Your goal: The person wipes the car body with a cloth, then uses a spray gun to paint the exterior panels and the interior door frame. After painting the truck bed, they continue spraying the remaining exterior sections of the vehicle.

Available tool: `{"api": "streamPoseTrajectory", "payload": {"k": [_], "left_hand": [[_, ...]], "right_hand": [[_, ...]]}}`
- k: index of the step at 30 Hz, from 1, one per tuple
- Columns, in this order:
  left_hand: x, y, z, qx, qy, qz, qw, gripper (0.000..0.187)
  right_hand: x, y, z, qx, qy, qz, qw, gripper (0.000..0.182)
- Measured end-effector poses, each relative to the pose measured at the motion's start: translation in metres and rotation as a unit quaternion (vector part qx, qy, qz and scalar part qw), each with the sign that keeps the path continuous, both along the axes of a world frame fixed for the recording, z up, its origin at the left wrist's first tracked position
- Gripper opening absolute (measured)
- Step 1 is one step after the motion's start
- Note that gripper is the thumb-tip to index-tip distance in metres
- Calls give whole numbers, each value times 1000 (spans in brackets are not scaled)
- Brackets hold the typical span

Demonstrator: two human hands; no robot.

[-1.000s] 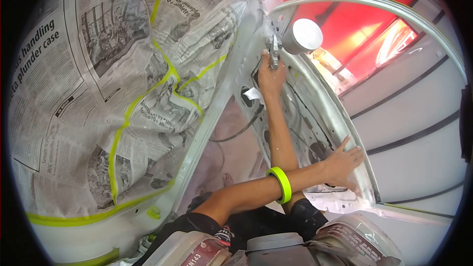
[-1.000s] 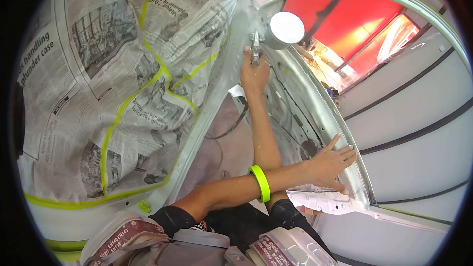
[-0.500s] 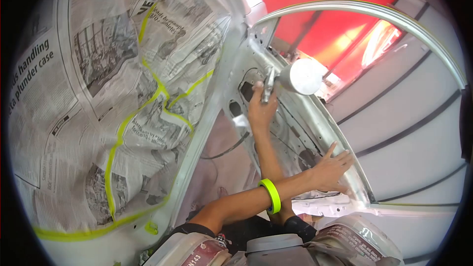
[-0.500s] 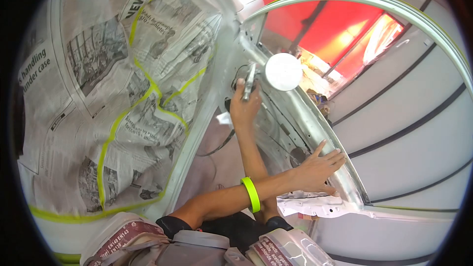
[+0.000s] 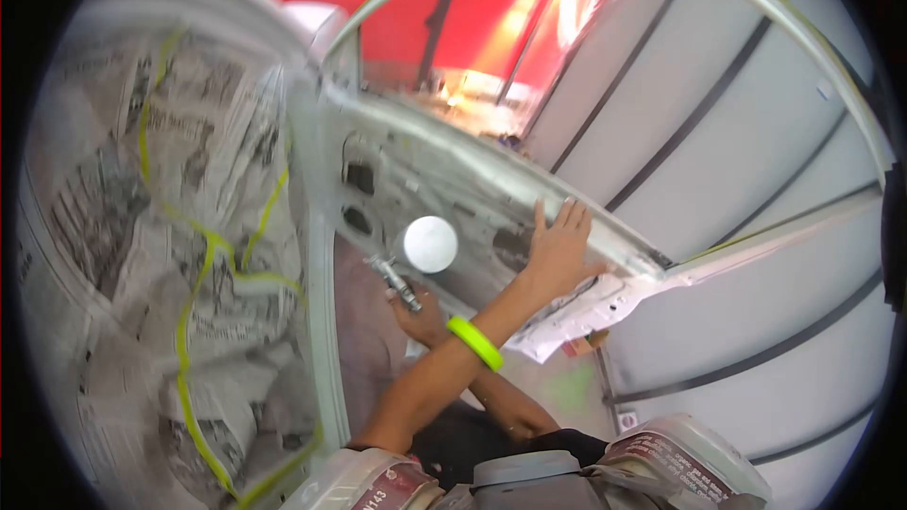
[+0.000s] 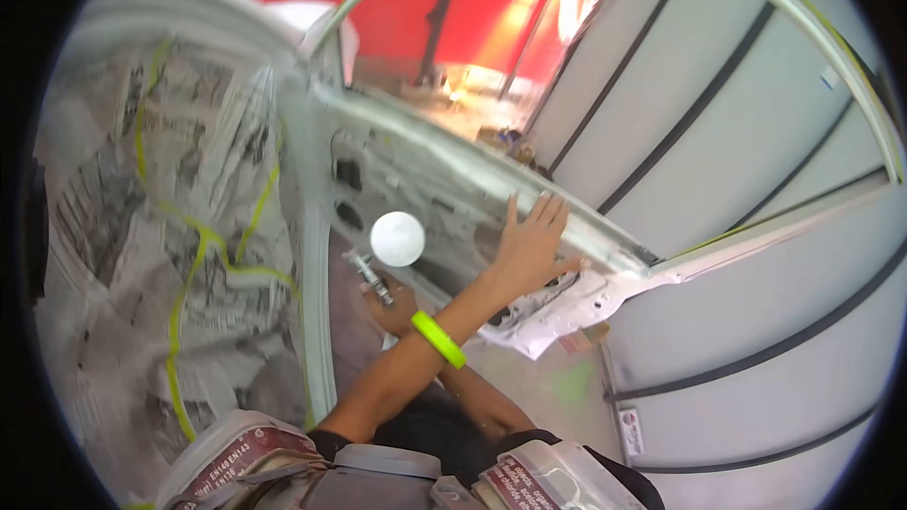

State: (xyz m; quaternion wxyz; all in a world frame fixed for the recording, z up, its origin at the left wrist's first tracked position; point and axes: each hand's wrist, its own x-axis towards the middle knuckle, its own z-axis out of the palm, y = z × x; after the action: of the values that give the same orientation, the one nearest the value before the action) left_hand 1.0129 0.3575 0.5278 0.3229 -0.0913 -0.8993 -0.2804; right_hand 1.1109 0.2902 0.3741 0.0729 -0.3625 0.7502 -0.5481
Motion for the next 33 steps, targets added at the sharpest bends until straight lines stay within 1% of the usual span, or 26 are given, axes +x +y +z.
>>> {"api": "streamPoseTrajectory", "payload": {"k": [1, 2, 5, 8, 13, 19, 26, 33], "left_hand": [[0, 4, -3, 15, -2, 11, 1000, 97], [-1, 6, -4, 36, 5, 13, 999, 98], [-5, 14, -15, 70, 23, 23, 997, 102], [-7, 17, -19, 95, 16, 25, 995, 104], [-9, 18, -22, 109, 4, 11, 994, 108], [-14, 27, -26, 115, 11, 35, 993, 109], [-12, 44, -29, 111, 27, 64, 991, 108], [-21, 71, -37, 98, 89, 154, 979, 106]], "right_hand": [[14, 15, 0, 71, -32, -20, 997, 34], [26, 30, -12, 87, -51, -26, 995, 34], [61, 73, -50, 112, -94, -34, 989, 34], [95, 113, -87, 134, -121, -24, 983, 33], [109, 151, -121, 151, -119, 14, 981, 33], [107, 181, -134, 149, -99, 61, 982, 33], [94, 228, -140, 117, -64, 133, 982, 32], [82, 292, -150, 37, 20, 211, 977, 32]]}}
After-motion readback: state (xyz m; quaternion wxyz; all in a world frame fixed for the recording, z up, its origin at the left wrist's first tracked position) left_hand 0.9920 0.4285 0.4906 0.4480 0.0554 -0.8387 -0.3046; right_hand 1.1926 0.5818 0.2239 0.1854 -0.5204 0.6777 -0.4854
